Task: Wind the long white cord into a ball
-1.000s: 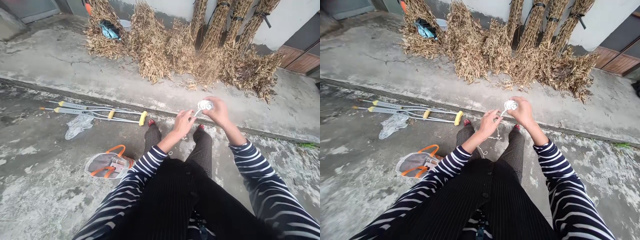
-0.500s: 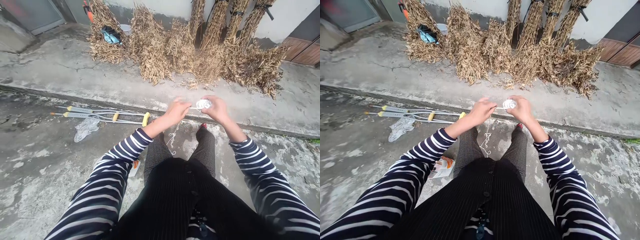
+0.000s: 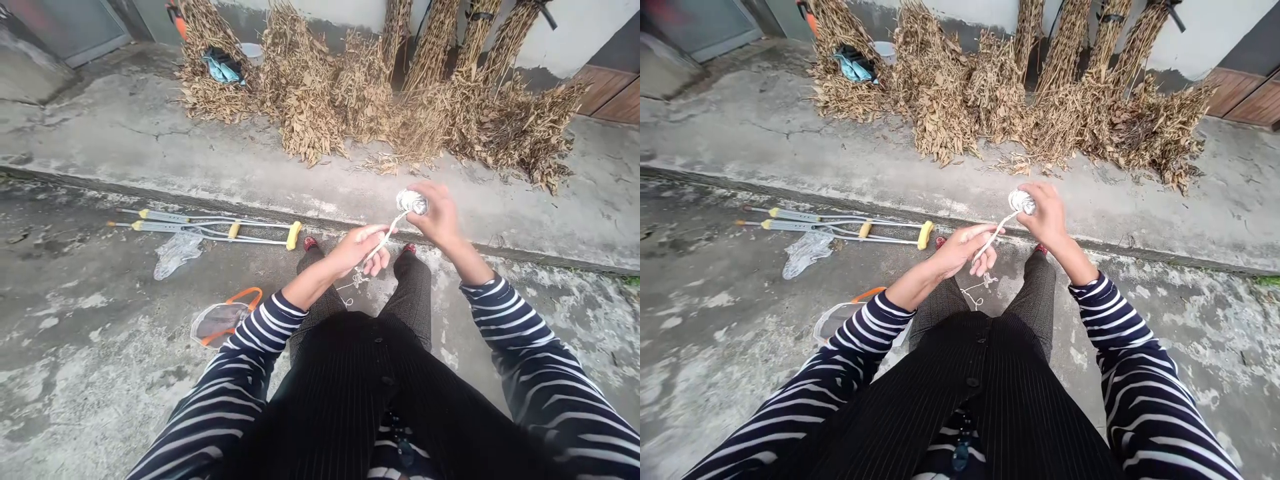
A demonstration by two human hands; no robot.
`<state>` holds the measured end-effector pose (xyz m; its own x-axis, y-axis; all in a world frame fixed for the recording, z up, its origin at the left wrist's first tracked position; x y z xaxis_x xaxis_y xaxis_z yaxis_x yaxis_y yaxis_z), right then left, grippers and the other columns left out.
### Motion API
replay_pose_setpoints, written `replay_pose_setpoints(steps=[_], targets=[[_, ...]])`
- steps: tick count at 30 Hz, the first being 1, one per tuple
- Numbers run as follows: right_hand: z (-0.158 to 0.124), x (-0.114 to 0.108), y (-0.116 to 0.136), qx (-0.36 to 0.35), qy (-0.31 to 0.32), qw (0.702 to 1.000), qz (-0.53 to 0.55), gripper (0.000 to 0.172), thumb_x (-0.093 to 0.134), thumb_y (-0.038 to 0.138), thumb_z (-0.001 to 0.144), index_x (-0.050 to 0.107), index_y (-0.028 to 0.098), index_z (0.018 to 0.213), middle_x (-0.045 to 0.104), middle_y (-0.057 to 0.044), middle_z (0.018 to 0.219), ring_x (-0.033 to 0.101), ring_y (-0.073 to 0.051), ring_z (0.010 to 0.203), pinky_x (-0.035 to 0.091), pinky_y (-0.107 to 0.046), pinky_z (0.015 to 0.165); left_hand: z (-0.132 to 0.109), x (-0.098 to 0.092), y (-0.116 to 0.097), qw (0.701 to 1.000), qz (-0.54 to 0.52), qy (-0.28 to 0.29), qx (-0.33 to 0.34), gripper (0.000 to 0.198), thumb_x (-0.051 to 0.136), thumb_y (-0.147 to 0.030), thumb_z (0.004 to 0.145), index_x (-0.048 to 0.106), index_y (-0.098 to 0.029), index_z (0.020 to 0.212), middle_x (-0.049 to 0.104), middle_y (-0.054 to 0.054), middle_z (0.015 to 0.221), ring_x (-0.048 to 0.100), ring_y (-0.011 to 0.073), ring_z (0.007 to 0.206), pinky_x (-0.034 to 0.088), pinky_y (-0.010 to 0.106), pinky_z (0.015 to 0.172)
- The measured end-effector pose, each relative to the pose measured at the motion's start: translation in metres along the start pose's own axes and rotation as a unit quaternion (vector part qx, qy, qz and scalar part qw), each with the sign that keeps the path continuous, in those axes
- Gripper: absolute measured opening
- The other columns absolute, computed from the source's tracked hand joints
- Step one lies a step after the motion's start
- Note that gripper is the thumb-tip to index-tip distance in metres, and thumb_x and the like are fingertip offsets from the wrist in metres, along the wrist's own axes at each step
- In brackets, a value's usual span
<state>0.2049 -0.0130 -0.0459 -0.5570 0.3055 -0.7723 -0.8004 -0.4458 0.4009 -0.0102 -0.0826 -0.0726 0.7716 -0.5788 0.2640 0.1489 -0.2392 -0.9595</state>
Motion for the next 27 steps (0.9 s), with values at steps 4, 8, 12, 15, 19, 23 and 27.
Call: replay_pose_setpoints(steps=[4, 8, 12, 15, 19, 23, 27], targets=[[0.004, -0.004, 0.001, -0.009, -0.009, 1.000, 0.002, 0.047, 0.071, 0.023, 0.070, 0.072, 0.022, 0.118, 0.069, -0.009, 0.126, 0.060, -0.034, 0.116, 0.052, -0.054, 0.100, -0.003, -0.015, 0.004, 0.972, 0.218, -0.091, 0.005, 0.059, 0.067, -0.039, 0.091, 0.050, -0.019, 0.144, 0.071, 0.002, 0.074, 0.062, 0.0140, 0.054, 0.046, 0.024, 0.055], [0.005, -0.006, 0.002, -0.019, -0.014, 1.000, -0.006, 0.048, 0.071, 0.022, 0.069, 0.073, 0.022, 0.117, 0.069, -0.008, 0.125, 0.060, -0.034, 0.115, 0.052, -0.054, 0.099, -0.006, -0.031, 0.003, 0.868, 0.435, -0.200, 0.129, 0.047, 0.061, -0.025, 0.093, 0.059, -0.025, 0.140, 0.075, 0.009, 0.116, 0.071, 0.0215, 0.094, 0.051, 0.030, 0.084], [0.002, -0.006, -0.003, -0.017, -0.019, 1.000, -0.007, 0.045, 0.073, 0.024, 0.071, 0.072, 0.022, 0.117, 0.069, -0.009, 0.124, 0.060, -0.034, 0.114, 0.053, -0.053, 0.098, -0.012, -0.045, 0.003, 0.801, 0.523, -0.215, 0.197, 0.038, 0.047, -0.022, 0.099, 0.067, -0.023, 0.131, 0.075, 0.012, 0.116, 0.070, 0.0226, 0.099, 0.050, 0.030, 0.085], [0.001, -0.005, -0.005, -0.012, -0.004, 1.000, -0.006, 0.045, 0.074, 0.028, 0.073, 0.072, 0.022, 0.118, 0.069, -0.010, 0.125, 0.059, -0.035, 0.115, 0.053, -0.054, 0.097, -0.015, -0.054, -0.001, 0.778, 0.563, -0.203, 0.191, 0.044, 0.046, -0.013, 0.094, 0.069, -0.023, 0.129, 0.074, 0.013, 0.116, 0.071, 0.0213, 0.091, 0.050, 0.029, 0.081], [0.001, -0.005, -0.001, -0.015, 0.001, 1.000, -0.001, 0.045, 0.076, 0.030, 0.075, 0.071, 0.024, 0.119, 0.067, -0.010, 0.126, 0.058, -0.036, 0.116, 0.051, -0.055, 0.099, -0.012, -0.056, -0.006, 0.786, 0.580, -0.168, 0.136, 0.045, 0.047, -0.007, 0.087, 0.073, -0.022, 0.120, 0.075, 0.011, 0.100, 0.070, 0.0212, 0.082, 0.051, 0.031, 0.079], [0.001, -0.005, 0.009, -0.024, 0.006, 1.000, -0.008, 0.044, 0.074, 0.024, 0.075, 0.071, 0.024, 0.119, 0.067, -0.009, 0.125, 0.058, -0.035, 0.113, 0.052, -0.054, 0.096, -0.004, -0.040, -0.004, 0.876, 0.475, -0.056, 0.063, 0.028, 0.050, -0.011, 0.089, 0.076, -0.020, 0.096, 0.071, 0.004, 0.073, 0.065, 0.0154, 0.061, 0.047, 0.026, 0.064], [-0.003, -0.006, 0.016, -0.045, 0.013, 0.999, 0.011, 0.047, 0.072, 0.018, 0.072, 0.071, 0.024, 0.119, 0.068, -0.008, 0.124, 0.059, -0.033, 0.114, 0.051, -0.052, 0.097, -0.007, -0.019, -0.013, 0.960, 0.251, 0.120, -0.043, 0.020, 0.056, -0.026, 0.094, 0.071, -0.015, 0.086, 0.069, 0.003, 0.067, 0.063, 0.0110, 0.051, 0.038, 0.020, 0.047]])
Point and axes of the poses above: each hand's wrist, its own z-axis towards the middle knuckle, its own x-axis out of the palm, y = z × x, the point moved 2 cm from there along z, towards the middle knuckle
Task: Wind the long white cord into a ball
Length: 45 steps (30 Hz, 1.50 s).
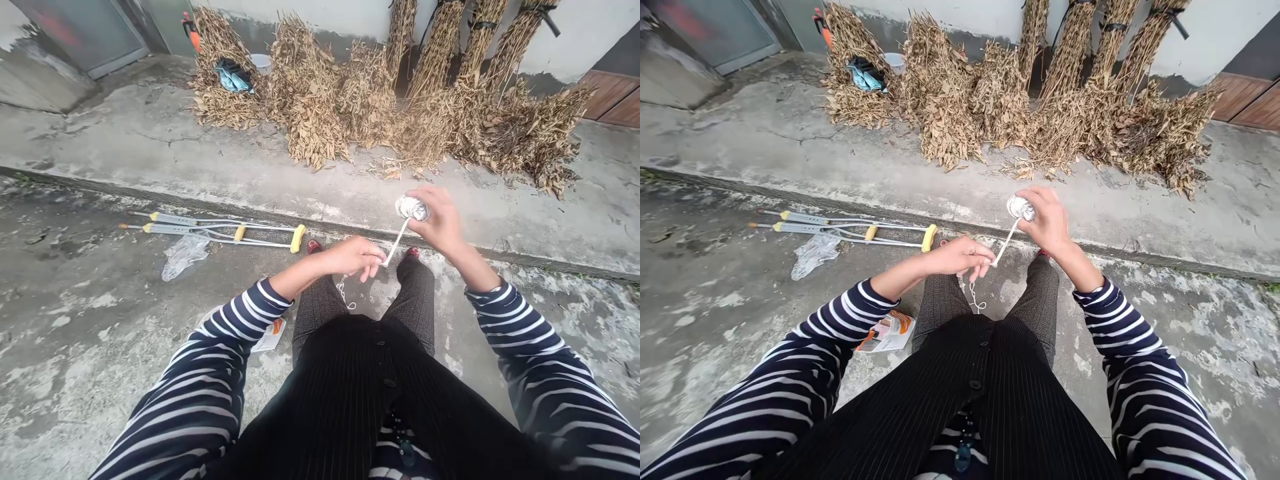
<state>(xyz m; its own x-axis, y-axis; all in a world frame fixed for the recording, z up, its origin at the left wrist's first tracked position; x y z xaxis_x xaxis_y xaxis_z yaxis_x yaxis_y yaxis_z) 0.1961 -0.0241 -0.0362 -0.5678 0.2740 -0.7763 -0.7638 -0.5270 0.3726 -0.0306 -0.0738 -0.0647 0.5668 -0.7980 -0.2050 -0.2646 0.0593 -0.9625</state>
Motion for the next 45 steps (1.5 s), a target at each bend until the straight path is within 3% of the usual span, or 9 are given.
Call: replay_pose_setpoints(steps=[3, 12, 17, 22, 30, 33, 36, 40, 45], targets=[[-0.004, 0.001, 0.002, -0.026, -0.002, 0.998, 0.049, 0.049, 0.070, 0.016, 0.071, 0.072, 0.023, 0.119, 0.069, -0.008, 0.124, 0.060, -0.032, 0.114, 0.051, -0.050, 0.099, -0.006, -0.005, -0.020, 0.987, -0.150, 0.048, 0.027, 0.028, 0.070, -0.041, 0.089, 0.070, -0.012, 0.091, 0.072, 0.006, 0.074, 0.068, 0.0125, 0.057, 0.042, 0.019, 0.046], [-0.033, 0.024, -0.010, 0.111, 0.029, 0.964, 0.239, 0.044, 0.074, 0.019, 0.064, 0.076, 0.023, 0.108, 0.071, -0.006, 0.122, 0.063, -0.030, 0.117, 0.046, -0.048, 0.108, -0.003, -0.044, -0.025, 0.866, -0.400, -0.260, 0.147, 0.026, 0.074, -0.037, 0.091, 0.067, -0.012, 0.088, 0.060, -0.002, 0.059, 0.056, 0.0054, 0.045, 0.042, 0.015, 0.043], [-0.045, 0.039, -0.004, 0.188, 0.073, 0.910, 0.363, 0.053, 0.084, 0.026, 0.058, 0.071, 0.020, 0.109, 0.071, -0.007, 0.118, 0.064, -0.027, 0.112, 0.049, -0.043, 0.104, 0.014, -0.041, -0.031, 0.785, -0.480, -0.360, 0.159, 0.024, 0.056, -0.023, 0.100, 0.066, -0.011, 0.119, 0.073, 0.005, 0.089, 0.075, 0.0117, 0.083, 0.055, 0.015, 0.063], [-0.050, 0.051, 0.013, 0.185, 0.053, 0.892, 0.408, 0.055, 0.085, 0.025, 0.061, 0.059, 0.025, 0.110, 0.068, -0.006, 0.117, 0.062, -0.024, 0.115, 0.054, -0.032, 0.086, 0.035, -0.047, -0.035, 0.738, -0.518, -0.388, 0.192, 0.035, 0.042, -0.012, 0.103, 0.058, -0.009, 0.134, 0.072, 0.011, 0.119, 0.070, 0.0215, 0.120, 0.060, 0.027, 0.089], [-0.059, 0.053, 0.026, 0.135, 0.118, 0.889, 0.421, 0.041, 0.084, 0.026, 0.070, 0.072, 0.027, 0.110, 0.068, -0.004, 0.127, 0.060, -0.026, 0.122, 0.052, -0.036, 0.094, 0.074, -0.091, 0.023, 0.825, -0.402, -0.393, 0.063, 0.012, 0.057, -0.010, 0.095, 0.068, -0.007, 0.097, 0.078, 0.014, 0.099, 0.076, 0.0162, 0.091, 0.057, 0.027, 0.085], [-0.061, 0.053, 0.031, 0.159, 0.133, 0.848, 0.487, 0.042, 0.089, 0.022, 0.063, 0.079, 0.028, 0.102, 0.072, -0.001, 0.118, 0.063, -0.025, 0.115, 0.052, -0.037, 0.098, 0.075, -0.109, 0.053, 0.895, -0.246, -0.367, -0.063, 0.014, 0.061, -0.013, 0.093, 0.071, -0.010, 0.084, 0.074, 0.010, 0.077, 0.070, 0.0136, 0.069, 0.055, 0.025, 0.070], [-0.061, 0.057, 0.033, 0.248, 0.100, 0.790, 0.552, 0.046, 0.091, 0.019, 0.055, 0.080, 0.028, 0.099, 0.074, 0.000, 0.098, 0.065, -0.019, 0.089, 0.056, -0.033, 0.078, 0.066, -0.118, 0.075, 0.920, -0.079, -0.348, -0.159, 0.018, 0.068, -0.008, 0.084, 0.069, -0.012, 0.067, 0.069, 0.009, 0.065, 0.068, 0.0182, 0.070, 0.054, 0.029, 0.071], [-0.061, 0.065, 0.030, 0.374, 0.071, 0.696, 0.608, 0.051, 0.086, 0.022, 0.055, 0.076, 0.027, 0.105, 0.072, 0.000, 0.093, 0.058, -0.014, 0.062, 0.047, -0.026, 0.047, 0.058, -0.093, 0.086, 0.919, 0.025, -0.376, -0.114, 0.015, 0.072, -0.004, 0.075, 0.078, -0.015, 0.083, 0.077, 0.010, 0.098, 0.069, 0.0239, 0.099, 0.051, 0.035, 0.094], [-0.070, 0.072, 0.026, 0.431, 0.081, 0.621, 0.649, 0.054, 0.083, 0.023, 0.055, 0.074, 0.025, 0.108, 0.072, 0.000, 0.093, 0.059, -0.013, 0.064, 0.049, -0.022, 0.046, 0.059, -0.021, 0.088, 0.948, -0.205, -0.239, 0.041, 0.034, 0.072, -0.010, 0.078, 0.077, -0.015, 0.111, 0.076, 0.011, 0.118, 0.070, 0.0198, 0.103, 0.051, 0.035, 0.098]])
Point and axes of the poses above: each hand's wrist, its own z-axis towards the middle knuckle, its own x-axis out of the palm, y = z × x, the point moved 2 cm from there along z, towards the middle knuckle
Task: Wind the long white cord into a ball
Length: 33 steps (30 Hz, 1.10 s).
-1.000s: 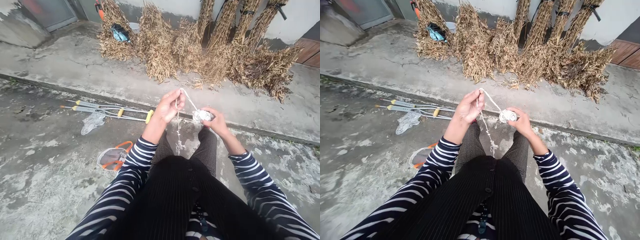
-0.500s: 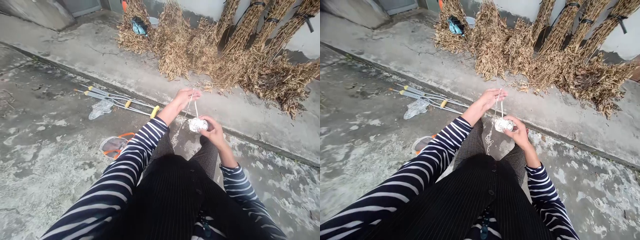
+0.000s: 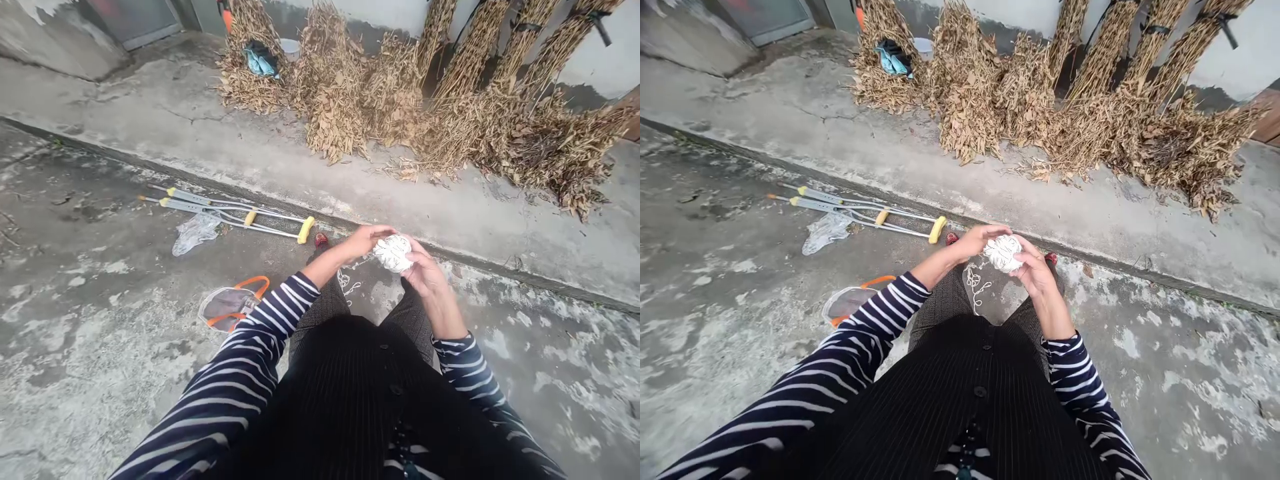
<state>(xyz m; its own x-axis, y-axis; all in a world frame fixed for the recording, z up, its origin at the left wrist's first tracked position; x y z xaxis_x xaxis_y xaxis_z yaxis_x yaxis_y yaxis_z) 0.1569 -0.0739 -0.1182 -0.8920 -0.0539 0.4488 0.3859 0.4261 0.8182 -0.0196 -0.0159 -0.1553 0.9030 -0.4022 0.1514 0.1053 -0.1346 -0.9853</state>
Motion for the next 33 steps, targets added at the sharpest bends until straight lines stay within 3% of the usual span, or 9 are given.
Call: replay_pose_setpoints(steps=[4, 6, 11, 18, 22, 24, 27, 30, 33], targets=[[-0.005, -0.011, -0.007, 0.005, -0.003, 1.000, 0.003, 0.053, 0.080, 0.025, 0.058, 0.072, 0.026, 0.111, 0.073, -0.001, 0.109, 0.062, -0.013, 0.071, 0.055, -0.023, 0.054, -0.017, 0.015, 0.010, 0.996, -0.081, -0.020, -0.020, 0.025, 0.074, -0.018, 0.080, 0.079, -0.013, 0.104, 0.079, 0.010, 0.104, 0.072, 0.0171, 0.089, 0.054, 0.031, 0.087], [-0.008, -0.017, -0.008, -0.004, -0.001, 1.000, -0.026, 0.058, 0.079, 0.027, 0.061, 0.070, 0.026, 0.119, 0.072, -0.003, 0.114, 0.060, -0.013, 0.068, 0.054, -0.024, 0.051, -0.021, 0.012, 0.011, 0.997, -0.058, -0.036, -0.031, 0.021, 0.074, -0.021, 0.082, 0.080, -0.012, 0.099, 0.079, 0.009, 0.092, 0.071, 0.0158, 0.077, 0.055, 0.028, 0.077], [-0.012, -0.028, 0.002, -0.057, 0.023, 0.992, -0.107, 0.066, 0.075, 0.034, 0.067, 0.065, 0.027, 0.132, 0.069, -0.007, 0.127, 0.062, -0.016, 0.070, 0.055, -0.029, 0.052, -0.019, 0.005, 0.015, 0.997, -0.001, -0.011, -0.072, 0.018, 0.072, -0.021, 0.084, 0.078, -0.011, 0.098, 0.070, 0.003, 0.066, 0.064, 0.0130, 0.056, 0.050, 0.023, 0.053], [-0.029, -0.021, 0.042, -0.137, -0.021, 0.984, -0.113, 0.069, 0.073, 0.036, 0.069, 0.063, 0.026, 0.137, 0.069, -0.010, 0.130, 0.069, -0.029, 0.105, 0.064, -0.043, 0.079, -0.013, 0.007, 0.026, 0.999, 0.022, -0.008, -0.032, 0.016, 0.064, -0.020, 0.087, 0.072, -0.010, 0.078, 0.072, 0.007, 0.077, 0.069, 0.0130, 0.069, 0.059, 0.025, 0.061], [-0.046, -0.009, 0.063, -0.172, -0.039, 0.980, -0.095, 0.057, 0.074, 0.035, 0.064, 0.071, 0.026, 0.121, 0.070, -0.010, 0.126, 0.069, -0.033, 0.110, 0.066, -0.048, 0.079, -0.008, 0.001, 0.047, 0.998, 0.036, -0.019, -0.044, 0.018, 0.060, -0.020, 0.088, 0.072, -0.010, 0.078, 0.073, 0.008, 0.082, 0.070, 0.0131, 0.074, 0.060, 0.025, 0.066], [-0.058, -0.005, 0.076, -0.207, -0.027, 0.977, -0.050, 0.050, 0.075, 0.026, 0.061, 0.074, 0.025, 0.110, 0.072, -0.010, 0.125, 0.070, -0.034, 0.113, 0.067, -0.045, 0.080, -0.007, -0.003, 0.062, 0.996, 0.055, -0.030, -0.066, 0.021, 0.060, -0.020, 0.088, 0.070, -0.011, 0.073, 0.072, 0.006, 0.077, 0.068, 0.0119, 0.069, 0.059, 0.025, 0.066], [-0.081, -0.009, 0.105, -0.286, -0.016, 0.951, 0.113, 0.050, 0.070, 0.005, 0.059, 0.077, 0.026, 0.104, 0.073, -0.008, 0.124, 0.071, -0.031, 0.118, 0.066, -0.031, 0.077, -0.015, -0.005, 0.084, 0.988, 0.101, -0.041, -0.112, 0.029, 0.060, -0.026, 0.091, 0.067, -0.012, 0.067, 0.069, 0.003, 0.068, 0.066, 0.0110, 0.061, 0.057, 0.025, 0.065], [-0.097, -0.024, 0.131, -0.301, -0.065, 0.903, 0.301, 0.048, 0.051, 0.000, 0.080, 0.078, 0.034, 0.100, 0.076, -0.001, 0.119, 0.075, -0.028, 0.111, 0.062, -0.030, 0.063, -0.028, 0.003, 0.099, 0.983, 0.126, -0.016, -0.132, 0.033, 0.062, -0.038, 0.091, 0.070, -0.013, 0.071, 0.071, 0.004, 0.070, 0.066, 0.0124, 0.065, 0.053, 0.024, 0.066], [-0.102, -0.035, 0.145, -0.262, -0.157, 0.865, 0.397, 0.046, 0.042, 0.010, 0.092, 0.079, 0.037, 0.090, 0.077, 0.004, 0.118, 0.076, -0.027, 0.106, 0.061, -0.034, 0.062, -0.032, 0.013, 0.103, 0.979, 0.177, 0.035, -0.095, 0.024, 0.074, -0.039, 0.082, 0.074, -0.015, 0.076, 0.069, 0.001, 0.069, 0.061, 0.0120, 0.063, 0.047, 0.023, 0.064]])
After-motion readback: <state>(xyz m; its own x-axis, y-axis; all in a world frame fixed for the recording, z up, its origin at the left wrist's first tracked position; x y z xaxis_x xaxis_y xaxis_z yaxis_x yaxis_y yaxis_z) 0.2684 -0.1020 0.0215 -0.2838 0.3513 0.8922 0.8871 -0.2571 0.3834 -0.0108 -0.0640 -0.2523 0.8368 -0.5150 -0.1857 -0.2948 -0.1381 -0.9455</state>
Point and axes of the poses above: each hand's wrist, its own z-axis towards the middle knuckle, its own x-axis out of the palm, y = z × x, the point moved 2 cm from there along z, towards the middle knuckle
